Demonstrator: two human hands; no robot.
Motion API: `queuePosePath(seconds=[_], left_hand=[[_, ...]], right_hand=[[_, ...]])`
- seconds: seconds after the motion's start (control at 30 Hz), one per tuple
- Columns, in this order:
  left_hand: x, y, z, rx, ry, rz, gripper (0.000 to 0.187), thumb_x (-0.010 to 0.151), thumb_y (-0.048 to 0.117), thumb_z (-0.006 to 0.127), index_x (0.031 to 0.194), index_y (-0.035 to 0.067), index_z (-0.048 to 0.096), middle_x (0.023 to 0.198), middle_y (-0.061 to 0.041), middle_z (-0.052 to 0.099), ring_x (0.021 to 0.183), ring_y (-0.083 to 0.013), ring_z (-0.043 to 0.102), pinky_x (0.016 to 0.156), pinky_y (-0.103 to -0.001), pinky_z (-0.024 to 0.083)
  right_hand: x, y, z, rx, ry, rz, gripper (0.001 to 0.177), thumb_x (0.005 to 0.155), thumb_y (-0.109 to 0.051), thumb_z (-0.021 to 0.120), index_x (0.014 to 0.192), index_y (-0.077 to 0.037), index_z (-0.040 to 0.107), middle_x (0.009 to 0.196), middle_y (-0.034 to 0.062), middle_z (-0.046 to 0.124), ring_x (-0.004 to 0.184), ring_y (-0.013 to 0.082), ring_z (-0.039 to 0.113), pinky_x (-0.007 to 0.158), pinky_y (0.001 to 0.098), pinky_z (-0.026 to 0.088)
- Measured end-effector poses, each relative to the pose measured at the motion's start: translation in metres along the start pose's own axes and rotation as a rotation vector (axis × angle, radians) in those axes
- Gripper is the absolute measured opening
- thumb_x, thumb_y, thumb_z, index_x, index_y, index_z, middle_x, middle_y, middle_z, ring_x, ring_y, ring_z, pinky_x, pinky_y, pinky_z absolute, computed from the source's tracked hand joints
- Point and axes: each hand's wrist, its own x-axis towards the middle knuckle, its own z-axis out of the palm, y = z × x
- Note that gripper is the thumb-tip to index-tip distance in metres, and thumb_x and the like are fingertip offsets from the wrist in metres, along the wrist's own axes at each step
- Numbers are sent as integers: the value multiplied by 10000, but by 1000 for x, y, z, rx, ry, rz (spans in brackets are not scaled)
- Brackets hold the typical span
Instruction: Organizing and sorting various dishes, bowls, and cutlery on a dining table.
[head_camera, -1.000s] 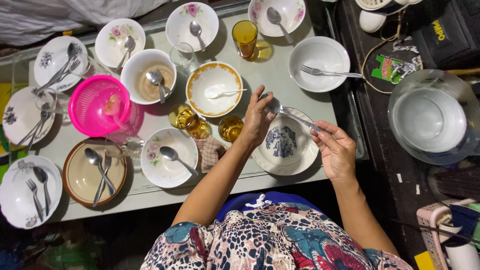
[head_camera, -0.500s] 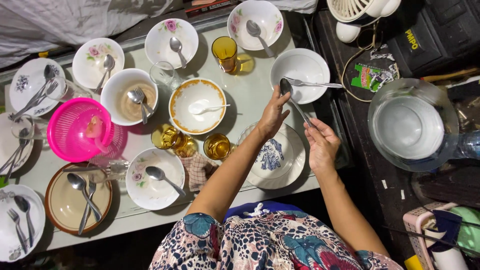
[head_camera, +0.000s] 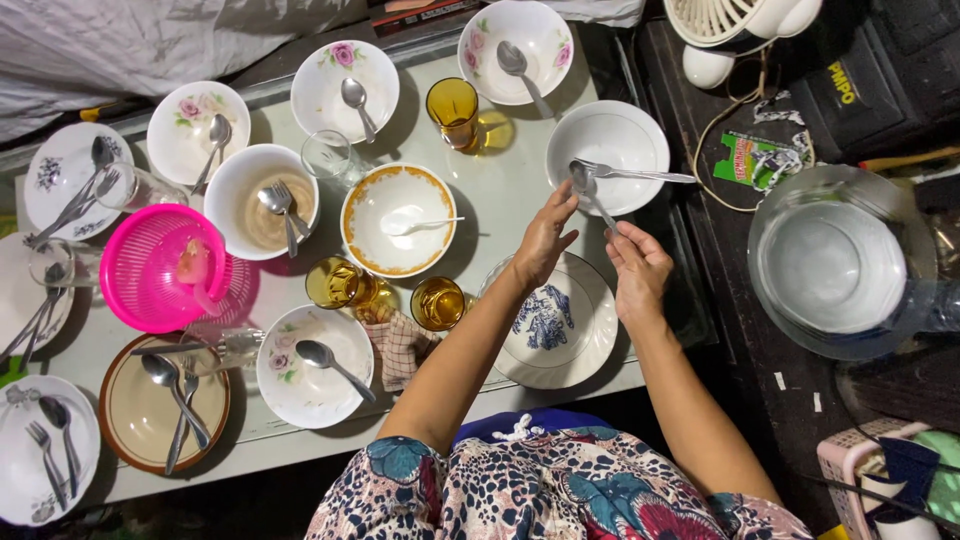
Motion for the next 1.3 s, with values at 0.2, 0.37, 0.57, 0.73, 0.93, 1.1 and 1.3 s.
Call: queuePosePath(seconds=[0.2, 0.37, 0.57, 0.73, 0.93, 1.1, 1.3], left_hand=[[-34, 22, -10, 54, 84, 69, 787, 964, 439, 553, 1628, 161, 235, 1695, -109, 229, 1552, -280, 236, 1210, -504, 247], [-71, 52, -35, 55, 162, 231, 688, 985, 365, 568, 1594, 143, 335, 1653, -118, 338, 1497, -276, 353, 1193, -480, 313], [-110, 63, -111, -130, 402, 355, 557, 975, 253, 598, 1501, 118, 476, 1493, -75, 530, 1378, -215, 492, 1112, -429, 400], [-130, 51, -168, -283, 551, 367, 509, 991, 258, 582, 1479, 135, 506, 1462, -57, 551, 1365, -207, 507, 1072, -412, 420], [-132, 30, -198, -246, 668, 304, 518, 989, 294, 578, 1481, 150, 504, 1503, -40, 511, 1417, -216, 422, 1042, -388, 350], [-124, 21, -210, -214, 708, 219, 530, 999, 304, 540, 1495, 125, 486, 1526, -132, 520, 1430, -274, 421, 1054, -429, 356], [-115, 11, -219, -216, 668, 221, 588, 1022, 302, 514, 1553, 82, 390, 1606, -139, 399, 1490, -295, 325, 1175, -475, 271]], right_hand=[[-17, -14, 18, -46, 4, 36, 271, 964, -39, 674, 1234, -16, 670, 1118, 18, 672, 1017, 107, 617, 906, 252, 519], [-37, -5, 24, -371, 12, -339, 358, 924, 43, 696, 1276, -19, 699, 1204, 67, 561, 1103, 170, 534, 962, 275, 466], [-75, -37, 84, -604, -114, -500, 318, 897, 39, 664, 1193, -72, 699, 1321, 58, 576, 1158, 166, 574, 869, 284, 518], [-70, -25, 133, -655, -429, -427, 254, 942, -14, 638, 1152, -114, 740, 1241, 22, 652, 1079, 146, 634, 828, 283, 533], [-43, 20, 177, -1008, -630, -808, 245, 944, -120, 696, 1168, -188, 771, 1182, -2, 740, 1209, 258, 583, 1066, 418, 494], [-28, 59, 203, -1279, -730, -1010, 323, 893, -211, 739, 1214, -184, 761, 1269, 33, 716, 1372, 358, 414, 1105, 615, 185], [-30, 72, 219, -1384, -663, -1016, 208, 876, -176, 753, 1076, -209, 801, 982, -40, 756, 1151, 219, 564, 1049, 531, 239]])
